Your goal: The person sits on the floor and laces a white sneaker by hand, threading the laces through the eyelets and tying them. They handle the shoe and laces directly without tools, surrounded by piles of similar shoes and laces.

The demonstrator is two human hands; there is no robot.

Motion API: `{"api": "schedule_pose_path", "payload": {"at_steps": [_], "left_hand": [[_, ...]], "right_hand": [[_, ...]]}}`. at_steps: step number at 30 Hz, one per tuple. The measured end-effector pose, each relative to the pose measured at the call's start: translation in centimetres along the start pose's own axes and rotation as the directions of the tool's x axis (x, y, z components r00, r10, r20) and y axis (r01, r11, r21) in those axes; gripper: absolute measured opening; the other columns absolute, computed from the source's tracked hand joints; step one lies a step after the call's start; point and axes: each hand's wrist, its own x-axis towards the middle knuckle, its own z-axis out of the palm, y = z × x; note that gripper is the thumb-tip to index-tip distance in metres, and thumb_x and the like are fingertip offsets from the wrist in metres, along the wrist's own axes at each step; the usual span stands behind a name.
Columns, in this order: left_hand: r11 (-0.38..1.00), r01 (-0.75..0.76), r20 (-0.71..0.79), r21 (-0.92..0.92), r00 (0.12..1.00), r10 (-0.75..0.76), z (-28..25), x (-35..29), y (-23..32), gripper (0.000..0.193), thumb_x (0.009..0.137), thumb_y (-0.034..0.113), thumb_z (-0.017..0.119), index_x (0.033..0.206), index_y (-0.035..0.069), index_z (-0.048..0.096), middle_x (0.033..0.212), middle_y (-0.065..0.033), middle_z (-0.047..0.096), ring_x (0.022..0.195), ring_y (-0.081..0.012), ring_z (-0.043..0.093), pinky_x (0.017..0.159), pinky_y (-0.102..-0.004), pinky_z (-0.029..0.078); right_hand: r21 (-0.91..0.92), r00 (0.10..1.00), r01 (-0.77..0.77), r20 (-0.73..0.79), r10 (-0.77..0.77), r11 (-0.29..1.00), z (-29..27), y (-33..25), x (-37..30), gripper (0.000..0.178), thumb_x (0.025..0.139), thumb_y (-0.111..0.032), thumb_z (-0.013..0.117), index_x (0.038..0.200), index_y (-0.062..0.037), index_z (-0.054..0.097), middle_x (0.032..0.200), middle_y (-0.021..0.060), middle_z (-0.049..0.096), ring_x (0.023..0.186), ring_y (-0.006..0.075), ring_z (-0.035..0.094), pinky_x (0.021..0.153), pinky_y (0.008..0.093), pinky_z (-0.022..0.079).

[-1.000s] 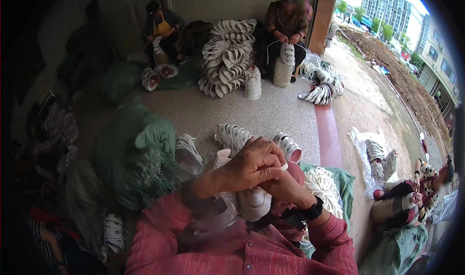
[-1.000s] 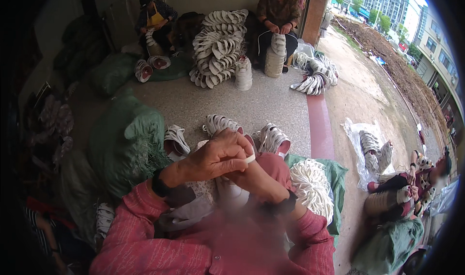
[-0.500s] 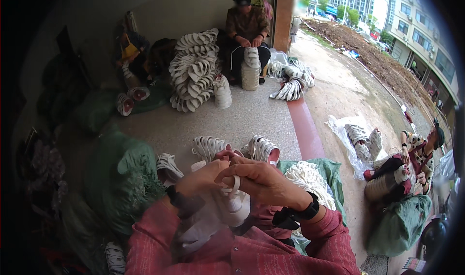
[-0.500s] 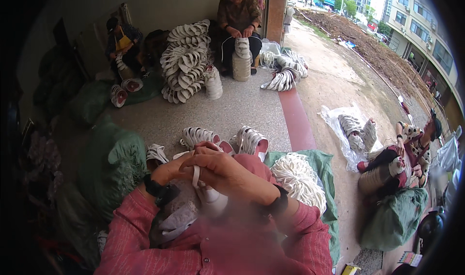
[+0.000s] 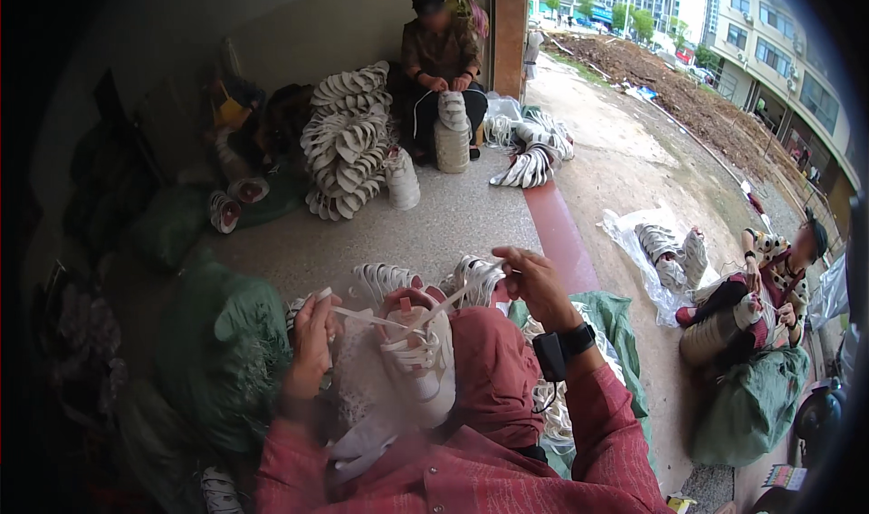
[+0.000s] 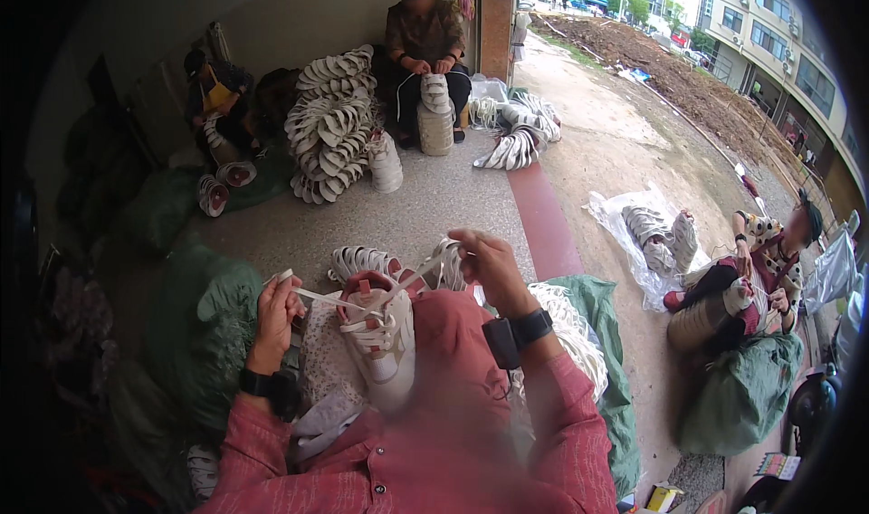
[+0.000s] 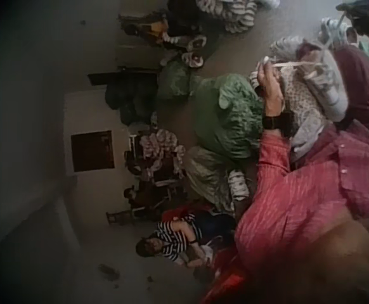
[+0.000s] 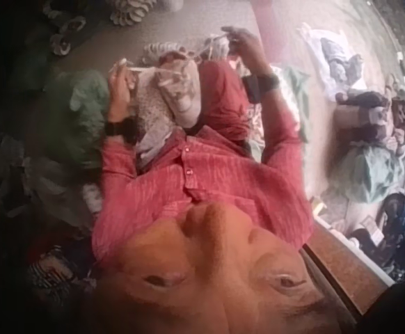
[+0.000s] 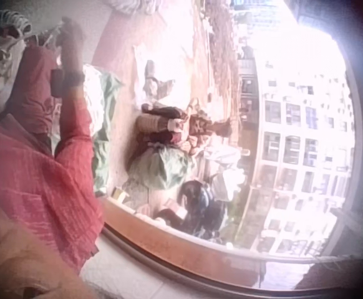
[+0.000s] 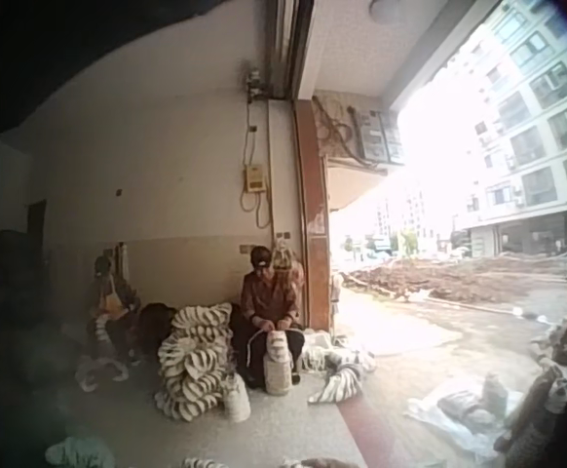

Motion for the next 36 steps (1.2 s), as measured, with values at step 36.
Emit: {"api": "schedule_pose_path", "payload": {"at_steps": [36], "left_hand": [[0.986, -0.059, -0.063, -0.158, 0.997, 0.05, -4.9, -4.0, -0.4, 0.041, 0.101, 0.04, 0.05, 0.11, 0.002, 0.063, 0.061, 0.0039, 0.047, 0.051, -0.0058, 0.045, 0.05, -0.0231, 0.041]], "right_hand": [[0.178, 0.965, -0.105, -0.22, 0.143, 0.979, 1.3, 11.1, -3.7, 0.038, 0.104, -0.03, 0.047, 0.127, -0.0009, 0.051, 0.081, -0.0002, 0.053, 0.062, 0.0071, 0.049, 0.051, 0.0214, 0.043]]}}
